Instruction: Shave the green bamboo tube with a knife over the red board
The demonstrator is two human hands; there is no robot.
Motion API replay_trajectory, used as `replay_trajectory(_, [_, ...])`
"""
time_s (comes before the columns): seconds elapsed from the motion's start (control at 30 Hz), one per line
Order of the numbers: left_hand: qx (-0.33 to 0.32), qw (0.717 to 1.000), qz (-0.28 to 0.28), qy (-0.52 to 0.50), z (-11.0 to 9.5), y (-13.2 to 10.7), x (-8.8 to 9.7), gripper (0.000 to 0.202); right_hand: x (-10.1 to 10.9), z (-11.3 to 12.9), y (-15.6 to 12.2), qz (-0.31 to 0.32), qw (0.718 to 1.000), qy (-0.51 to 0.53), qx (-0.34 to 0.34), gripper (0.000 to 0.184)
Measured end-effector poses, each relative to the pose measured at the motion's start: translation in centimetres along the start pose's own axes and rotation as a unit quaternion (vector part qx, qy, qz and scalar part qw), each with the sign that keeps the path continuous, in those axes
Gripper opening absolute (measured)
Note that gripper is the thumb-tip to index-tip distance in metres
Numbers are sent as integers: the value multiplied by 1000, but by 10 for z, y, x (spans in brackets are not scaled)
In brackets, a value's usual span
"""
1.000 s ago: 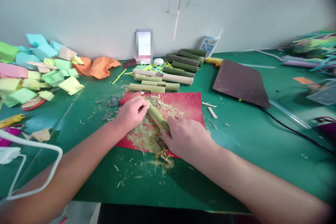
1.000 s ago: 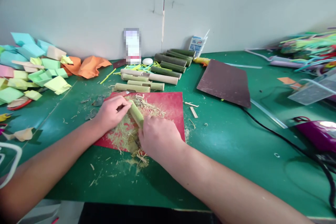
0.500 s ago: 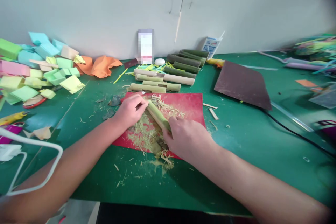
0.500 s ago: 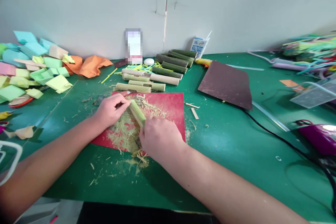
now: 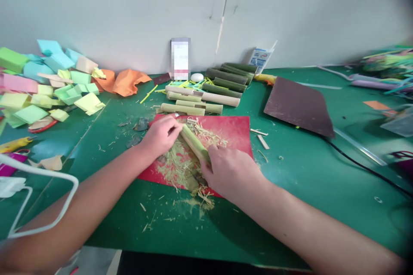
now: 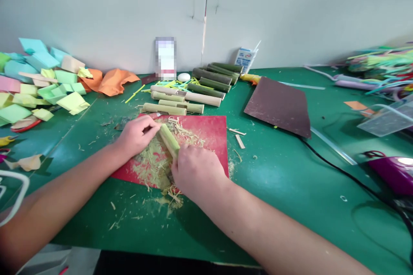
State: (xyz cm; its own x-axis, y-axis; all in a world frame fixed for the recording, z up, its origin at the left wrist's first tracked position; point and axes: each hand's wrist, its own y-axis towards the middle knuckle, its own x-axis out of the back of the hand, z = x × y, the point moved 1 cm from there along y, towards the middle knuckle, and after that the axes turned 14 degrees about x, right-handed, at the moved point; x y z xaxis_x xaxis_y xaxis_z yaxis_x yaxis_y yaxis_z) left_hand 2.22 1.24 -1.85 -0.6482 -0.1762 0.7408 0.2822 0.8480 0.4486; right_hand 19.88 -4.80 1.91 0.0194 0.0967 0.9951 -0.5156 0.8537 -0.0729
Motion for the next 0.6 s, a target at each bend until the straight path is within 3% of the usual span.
replay_trajectory(0.03, [7, 1000, -10, 5, 2, 1, 0, 20, -1, 0, 0, -1, 1000, -4, 2, 23])
replay_trajectory(0.17, [-8, 999, 44, -4, 0, -1, -2, 17, -4, 0, 0, 1, 1000, -11, 8, 24])
replay_trajectory(0.3, [-7, 1000, -4, -11, -2, -1, 0, 17, -4, -1, 0, 1, 1000, -8, -1, 25])
replay_trajectory(0.43, [-18, 997, 70, -28, -4, -3, 0, 16, -3, -1, 0, 3, 1000, -6, 9, 25])
replay_trajectory(0.53, [-1, 999, 27, -25, -6, -5, 1, 17, -3, -1, 0, -5, 1000, -7, 0, 25])
replay_trajectory(0.6, [-2, 999, 42, -19, -8, -7, 1, 16, -3, -1, 0, -5, 1000, -3, 0, 25])
